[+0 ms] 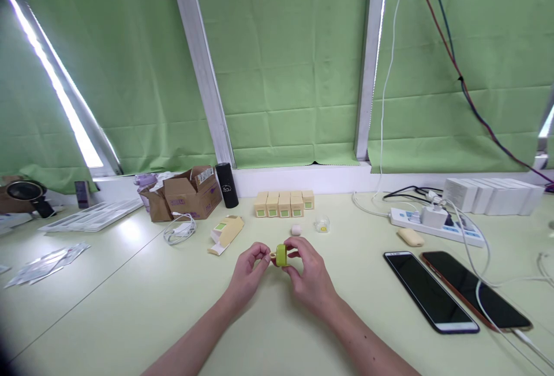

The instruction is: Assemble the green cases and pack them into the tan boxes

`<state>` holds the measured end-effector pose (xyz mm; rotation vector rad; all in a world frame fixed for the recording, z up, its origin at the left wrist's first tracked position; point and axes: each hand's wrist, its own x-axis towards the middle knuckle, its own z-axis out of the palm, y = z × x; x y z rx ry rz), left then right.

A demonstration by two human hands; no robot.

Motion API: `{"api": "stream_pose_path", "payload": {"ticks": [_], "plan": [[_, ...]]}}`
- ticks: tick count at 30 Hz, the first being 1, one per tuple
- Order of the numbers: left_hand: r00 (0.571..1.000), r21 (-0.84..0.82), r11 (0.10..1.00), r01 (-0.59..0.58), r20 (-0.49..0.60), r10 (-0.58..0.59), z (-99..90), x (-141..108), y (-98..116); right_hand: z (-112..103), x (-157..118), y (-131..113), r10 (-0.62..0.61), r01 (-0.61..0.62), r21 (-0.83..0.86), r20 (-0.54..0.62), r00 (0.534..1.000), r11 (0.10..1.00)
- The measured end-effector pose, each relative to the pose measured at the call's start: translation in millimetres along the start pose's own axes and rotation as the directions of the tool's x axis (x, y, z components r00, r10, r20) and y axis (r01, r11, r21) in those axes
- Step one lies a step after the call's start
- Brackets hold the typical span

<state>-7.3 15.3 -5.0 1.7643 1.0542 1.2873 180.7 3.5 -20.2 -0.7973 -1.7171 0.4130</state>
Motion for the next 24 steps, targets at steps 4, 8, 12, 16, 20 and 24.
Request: {"api": "stream_pose_path", "payload": {"ticks": [4,8,12,16,20,24], "plan": [[1.0,-0.033,0.999,-0.003,0.003,0.003,0.5,-0.3,0.5,0.6,-0.9,1.5,0.009,-0.009,0.002,-0.001,1.0,1.0],[1.0,-0.038,0.999,0.004,-0.022,-0.005,-1.1,0.2,1.7,-0.3,-1.0,2.5,0.004,-0.005,-0.021,-0.016,1.0,1.0],[0.995,0.035,0.999,-0.007,-0.101,0.011,-5.5,2.0,-1.8,-1.6,-0.8,3.2,-0.006,0.003,-0.052,-0.059,0.998,0.999],[0.984,0.162,0.984,-0.073,-0.148,0.097,-7.9,1.0,-2.9,-2.8,-0.8,3.9,-0.038,0.033,-0.082,-0.062,0.997,0.996],[0.967,0.279,0.938,-0.207,-0.088,0.24,-7.3,-3.7,2.1,-4.8,-1.3,3.9,-0.093,0.088,-0.156,-0.025,0.995,0.984],[0.944,0.325,0.892,-0.315,0.009,0.33,-6.5,-7.6,3.3,-6.8,-1.5,3.6,-0.158,0.154,-0.225,0.0,0.987,0.962]]}}
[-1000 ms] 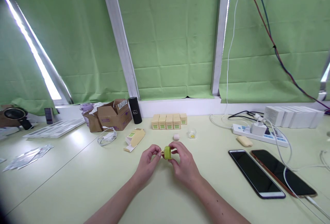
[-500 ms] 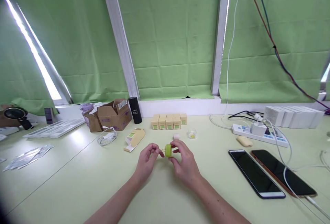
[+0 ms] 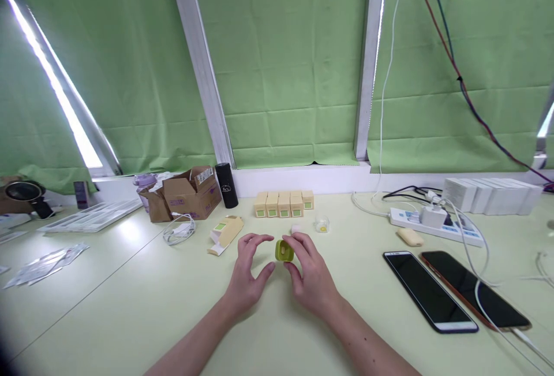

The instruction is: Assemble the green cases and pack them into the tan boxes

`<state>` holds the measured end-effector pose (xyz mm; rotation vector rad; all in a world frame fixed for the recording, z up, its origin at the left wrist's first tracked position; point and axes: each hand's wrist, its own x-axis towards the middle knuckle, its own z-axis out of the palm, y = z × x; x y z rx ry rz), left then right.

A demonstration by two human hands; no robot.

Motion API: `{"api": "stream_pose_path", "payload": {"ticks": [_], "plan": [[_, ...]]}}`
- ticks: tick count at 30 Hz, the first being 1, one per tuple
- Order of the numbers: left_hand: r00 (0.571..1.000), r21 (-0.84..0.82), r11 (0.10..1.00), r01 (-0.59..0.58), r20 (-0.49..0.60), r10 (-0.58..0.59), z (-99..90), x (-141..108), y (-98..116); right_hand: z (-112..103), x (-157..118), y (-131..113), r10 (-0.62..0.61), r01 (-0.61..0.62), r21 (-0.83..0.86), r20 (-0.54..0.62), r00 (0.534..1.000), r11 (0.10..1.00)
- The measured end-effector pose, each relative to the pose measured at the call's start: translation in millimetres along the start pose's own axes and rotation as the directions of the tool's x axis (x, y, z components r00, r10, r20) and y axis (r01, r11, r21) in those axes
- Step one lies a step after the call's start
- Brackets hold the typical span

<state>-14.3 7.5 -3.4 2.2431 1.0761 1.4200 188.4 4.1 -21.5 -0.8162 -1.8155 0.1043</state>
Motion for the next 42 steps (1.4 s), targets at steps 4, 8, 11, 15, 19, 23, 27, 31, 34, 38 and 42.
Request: {"api": "stream_pose_path", "payload": {"ticks": [4,8,11,15,19,23,27,31,34,38,42], "plan": [[0.997,0.027,0.997,-0.068,0.044,0.067,1.0,-2,-2,-2,2,-1,-0.09,0.091,-0.038,0.015,0.996,0.995],[0.993,0.043,0.993,-0.11,0.054,0.107,2.1,-2,-3,-3,3,-3,-0.184,0.188,-0.119,0.046,0.982,0.975],[0.99,0.055,0.99,-0.131,0.064,0.128,2.5,-2,-2,-2,3,-5,-0.227,0.233,-0.154,0.056,0.972,0.96],[0.988,0.061,0.988,-0.143,0.074,0.138,1.8,-1,2,-3,4,-7,-0.242,0.25,-0.172,0.067,0.968,0.953],[0.986,0.062,0.985,-0.159,0.061,0.155,0.9,0,5,-3,5,-9,-0.242,0.252,-0.18,0.076,0.967,0.951],[0.984,0.073,0.981,-0.178,0.044,0.175,0.9,0,4,-4,6,-10,-0.244,0.258,-0.174,0.098,0.965,0.95],[0.983,0.079,0.98,-0.18,0.04,0.177,1.2,0,3,-4,7,-12,-0.251,0.265,-0.178,0.095,0.963,0.948],[0.981,0.09,0.977,-0.194,0.035,0.191,1.7,-1,2,-3,6,-11,-0.258,0.272,-0.182,0.096,0.961,0.945],[0.981,0.096,0.976,-0.193,0.029,0.191,2.5,-1,1,-3,6,-11,-0.253,0.266,-0.174,0.096,0.963,0.948],[0.979,0.107,0.973,-0.205,0.023,0.204,3.8,-2,-1,-3,7,-12,-0.258,0.269,-0.157,0.087,0.962,0.95],[0.977,0.111,0.971,-0.213,0.02,0.212,4.0,-2,-2,-2,7,-10,-0.253,0.265,-0.144,0.094,0.963,0.953]]}}
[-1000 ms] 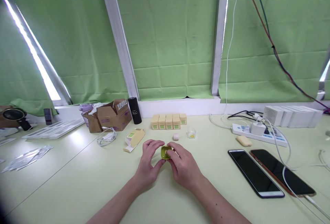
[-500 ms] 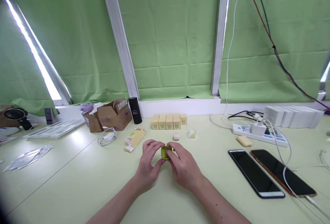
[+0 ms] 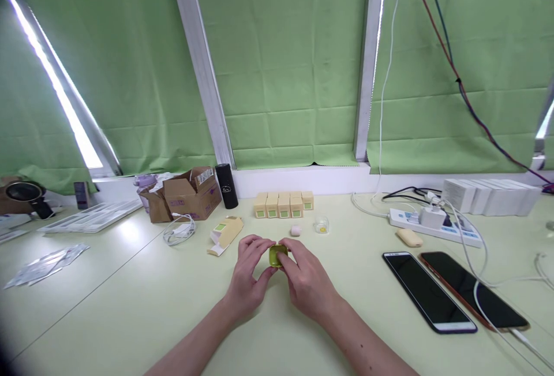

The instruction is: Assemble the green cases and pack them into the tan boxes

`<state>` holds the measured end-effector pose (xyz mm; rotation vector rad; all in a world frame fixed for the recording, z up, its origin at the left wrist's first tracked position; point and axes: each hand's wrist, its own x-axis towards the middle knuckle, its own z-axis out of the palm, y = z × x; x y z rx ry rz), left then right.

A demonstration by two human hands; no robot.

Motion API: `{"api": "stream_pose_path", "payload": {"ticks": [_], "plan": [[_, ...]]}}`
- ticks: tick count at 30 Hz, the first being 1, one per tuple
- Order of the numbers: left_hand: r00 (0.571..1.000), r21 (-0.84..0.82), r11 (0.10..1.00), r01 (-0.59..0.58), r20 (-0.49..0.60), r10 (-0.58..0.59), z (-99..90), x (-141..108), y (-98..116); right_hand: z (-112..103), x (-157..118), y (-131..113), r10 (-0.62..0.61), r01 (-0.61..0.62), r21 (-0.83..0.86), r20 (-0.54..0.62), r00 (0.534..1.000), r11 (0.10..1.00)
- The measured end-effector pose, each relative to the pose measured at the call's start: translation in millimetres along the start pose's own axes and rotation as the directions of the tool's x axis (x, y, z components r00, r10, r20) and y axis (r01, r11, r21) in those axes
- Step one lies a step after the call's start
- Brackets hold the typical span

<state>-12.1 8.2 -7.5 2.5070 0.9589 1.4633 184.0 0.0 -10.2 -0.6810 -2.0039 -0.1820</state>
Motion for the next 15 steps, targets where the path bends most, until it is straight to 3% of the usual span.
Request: {"api": "stream_pose_path", "payload": {"ticks": [15], "plan": [[1.0,0.0,1.0,-0.002,-0.011,0.002,-0.3,0.3,-0.4,0.6,-2.6,1.7,-0.007,0.007,-0.006,-0.068,0.998,1.0]]}}
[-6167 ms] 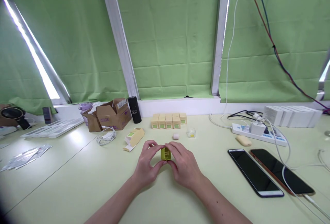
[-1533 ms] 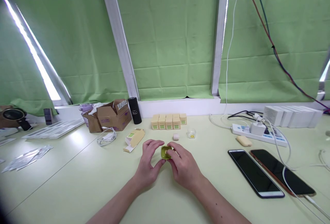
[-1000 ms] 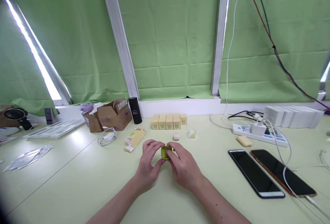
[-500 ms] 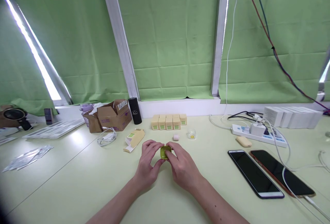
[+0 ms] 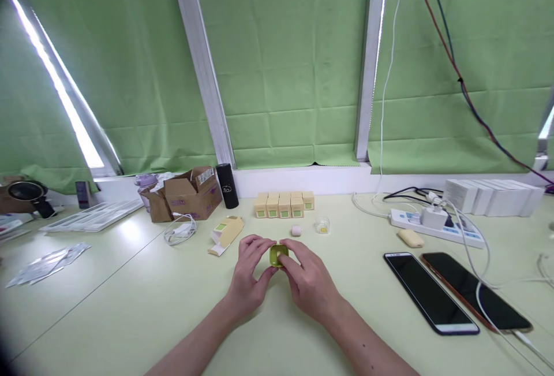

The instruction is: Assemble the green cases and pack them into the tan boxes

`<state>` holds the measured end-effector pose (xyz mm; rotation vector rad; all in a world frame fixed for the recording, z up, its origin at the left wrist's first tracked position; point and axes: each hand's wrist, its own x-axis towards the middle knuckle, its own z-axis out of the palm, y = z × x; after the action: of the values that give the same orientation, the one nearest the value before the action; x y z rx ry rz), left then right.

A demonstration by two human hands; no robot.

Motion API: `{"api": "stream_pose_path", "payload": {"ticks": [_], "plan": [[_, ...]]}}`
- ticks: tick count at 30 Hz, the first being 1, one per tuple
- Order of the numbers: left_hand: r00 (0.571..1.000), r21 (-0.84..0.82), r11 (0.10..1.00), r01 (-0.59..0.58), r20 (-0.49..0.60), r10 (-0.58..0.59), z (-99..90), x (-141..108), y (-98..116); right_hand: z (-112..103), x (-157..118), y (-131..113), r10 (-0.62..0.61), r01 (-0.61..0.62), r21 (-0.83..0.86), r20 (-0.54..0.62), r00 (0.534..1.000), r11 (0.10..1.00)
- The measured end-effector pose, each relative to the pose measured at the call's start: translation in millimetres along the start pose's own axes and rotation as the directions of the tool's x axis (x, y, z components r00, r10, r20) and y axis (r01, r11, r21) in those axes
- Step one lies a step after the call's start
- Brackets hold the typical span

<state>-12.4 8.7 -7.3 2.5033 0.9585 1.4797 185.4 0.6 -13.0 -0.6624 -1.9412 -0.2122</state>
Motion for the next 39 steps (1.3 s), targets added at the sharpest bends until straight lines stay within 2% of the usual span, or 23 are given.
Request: {"api": "stream_pose_path", "payload": {"ticks": [15,28,39], "plan": [[1.0,0.002,1.0,-0.003,-0.011,0.003,0.4,0.1,0.2,0.5,1.3,-1.3,-0.006,0.005,0.014,0.026,1.0,1.0],[1.0,0.004,1.0,-0.023,-0.016,0.023,-0.6,-0.1,1.5,0.5,2.2,-2.4,-0.007,0.008,-0.038,0.023,1.0,0.999],[0.999,0.003,0.999,-0.033,-0.025,0.033,0.6,0.6,-0.9,1.9,-0.6,-0.9,0.041,-0.044,0.05,0.062,0.997,0.998]]}}
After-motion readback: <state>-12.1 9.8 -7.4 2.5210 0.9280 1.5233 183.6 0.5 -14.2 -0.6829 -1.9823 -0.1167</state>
